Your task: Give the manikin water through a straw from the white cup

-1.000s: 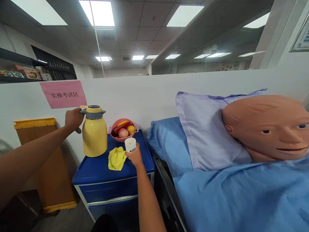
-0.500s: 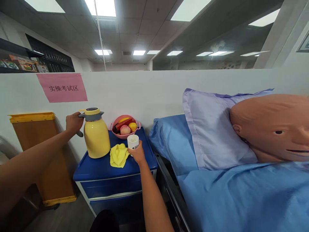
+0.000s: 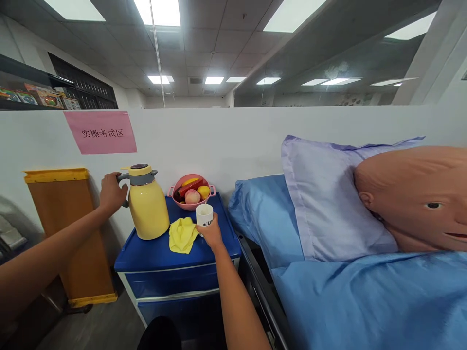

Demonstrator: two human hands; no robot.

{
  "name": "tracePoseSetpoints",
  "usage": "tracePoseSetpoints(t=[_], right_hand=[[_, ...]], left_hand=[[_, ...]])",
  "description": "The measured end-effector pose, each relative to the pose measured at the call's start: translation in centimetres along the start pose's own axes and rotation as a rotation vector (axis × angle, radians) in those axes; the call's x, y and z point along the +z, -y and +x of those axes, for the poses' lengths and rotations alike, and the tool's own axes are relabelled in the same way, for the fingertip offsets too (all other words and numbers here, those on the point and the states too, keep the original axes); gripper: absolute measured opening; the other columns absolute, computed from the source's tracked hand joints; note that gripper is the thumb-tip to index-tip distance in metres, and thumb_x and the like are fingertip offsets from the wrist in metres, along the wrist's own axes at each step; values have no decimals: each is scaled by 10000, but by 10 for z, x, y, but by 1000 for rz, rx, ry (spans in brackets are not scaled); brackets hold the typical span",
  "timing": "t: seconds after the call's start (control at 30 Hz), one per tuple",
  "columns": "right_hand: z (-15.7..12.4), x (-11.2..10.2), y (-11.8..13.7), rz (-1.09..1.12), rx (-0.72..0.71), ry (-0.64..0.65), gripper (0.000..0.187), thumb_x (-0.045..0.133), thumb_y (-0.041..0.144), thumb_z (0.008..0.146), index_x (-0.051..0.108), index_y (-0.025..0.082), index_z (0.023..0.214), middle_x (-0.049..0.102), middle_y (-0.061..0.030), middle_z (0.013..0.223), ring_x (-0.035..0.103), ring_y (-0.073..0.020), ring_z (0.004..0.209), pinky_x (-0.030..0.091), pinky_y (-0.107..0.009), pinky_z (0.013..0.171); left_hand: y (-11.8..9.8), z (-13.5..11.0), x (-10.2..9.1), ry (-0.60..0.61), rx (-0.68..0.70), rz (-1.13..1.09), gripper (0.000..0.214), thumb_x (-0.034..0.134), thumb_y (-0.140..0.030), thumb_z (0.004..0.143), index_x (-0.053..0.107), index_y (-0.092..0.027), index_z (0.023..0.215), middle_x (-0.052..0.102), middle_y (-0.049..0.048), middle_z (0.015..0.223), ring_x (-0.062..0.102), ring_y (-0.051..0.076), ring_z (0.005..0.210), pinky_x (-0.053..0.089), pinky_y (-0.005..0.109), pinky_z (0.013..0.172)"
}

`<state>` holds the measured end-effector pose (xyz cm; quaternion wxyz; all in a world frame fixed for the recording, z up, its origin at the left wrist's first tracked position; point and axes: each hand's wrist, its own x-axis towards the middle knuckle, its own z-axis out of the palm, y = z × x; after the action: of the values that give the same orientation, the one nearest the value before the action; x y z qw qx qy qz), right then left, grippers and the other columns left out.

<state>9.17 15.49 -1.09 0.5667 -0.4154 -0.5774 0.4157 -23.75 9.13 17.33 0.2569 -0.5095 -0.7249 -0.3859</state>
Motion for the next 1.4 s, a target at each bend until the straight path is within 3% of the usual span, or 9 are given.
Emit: tracePoseSetpoints(t=[0.07, 0.17, 0.23, 0.47, 0.67, 0.83, 1.1, 1.23, 1.4], right_hand=[[0, 0, -1, 4, -3, 5, 678, 782, 268, 584, 447, 209, 1171, 639, -53, 1081, 626, -229, 939, 512, -345, 802], [0, 0, -2, 16, -7, 17, 679, 778, 273, 592, 449, 209, 1183, 640, -53, 1086, 628, -230, 945, 515, -344, 804], [-1, 0, -2, 26, -9, 23, 691, 776, 274, 596, 446, 210, 1199, 638, -55, 1104, 626, -229, 959, 514, -343, 813], [-2, -1, 4, 46, -18, 28, 658, 786, 273, 586, 468, 192, 1156, 657, -53, 1057, 628, -217, 925, 510, -330, 816], [-1, 0, 2, 53, -12, 32, 661, 810, 300, 572, 490, 192, 1140, 662, -44, 1057, 630, -210, 928, 506, -304, 808], [-4, 1, 5, 78, -6, -8, 686, 819, 284, 536, 496, 192, 1134, 664, -55, 1065, 627, -229, 958, 499, -334, 859], [-8, -47, 57, 92, -52, -44, 577, 794, 296, 566, 528, 196, 1068, 673, -55, 1003, 637, -238, 902, 519, -378, 826], [1, -93, 109, 59, -147, -22, 589, 810, 320, 571, 541, 191, 1079, 671, -43, 978, 631, -228, 885, 517, -360, 805], [2, -181, 180, -2, -278, -93, 581, 811, 318, 566, 543, 186, 1064, 655, -29, 969, 616, -213, 872, 504, -335, 790]], left_hand=[[-1, -32, 0, -115, 245, 36, 519, 463, -150, 830, 411, -129, 1346, 429, 217, 1431, 360, 346, 1374, 348, 550, 1104], [-14, -94, 8, 228, 778, -76, 473, 395, -148, 890, 434, -207, 1358, 539, 154, 1349, 405, 248, 1365, 304, 476, 1177], [-30, -133, 21, 500, 833, -127, 458, 377, -213, 936, 415, -250, 1391, 492, 113, 1430, 407, 212, 1370, 324, 426, 1181], [-86, -181, 103, 833, 426, -223, 1004, 668, -679, 703, 321, -130, 1468, 246, 195, 1580, 179, 326, 1479, 214, 468, 1224], [-95, -188, 137, 779, 245, -408, 531, 525, -199, 852, 473, -72, 1365, 441, 210, 1473, 326, 315, 1423, 156, 482, 1209], [-95, -188, 126, 723, -22, -631, 438, 528, -66, 783, 611, -139, 1207, 605, 173, 1313, 488, 310, 1300, 270, 476, 1152], [-119, -183, 81, 651, -672, -1291, 242, 535, -313, 917, 632, -114, 1017, 722, 102, 816, 699, 217, 702, 568, 326, 672], [-180, -173, 66, 619, -917, -1595, 130, 568, -215, 912, 625, -104, 948, 714, 97, 787, 691, 165, 622, 569, 256, 598], [-303, -168, 44, 744, -978, -1935, 166, 477, -161, 954, 627, -103, 996, 720, 83, 833, 708, 147, 692, 601, 243, 686]])
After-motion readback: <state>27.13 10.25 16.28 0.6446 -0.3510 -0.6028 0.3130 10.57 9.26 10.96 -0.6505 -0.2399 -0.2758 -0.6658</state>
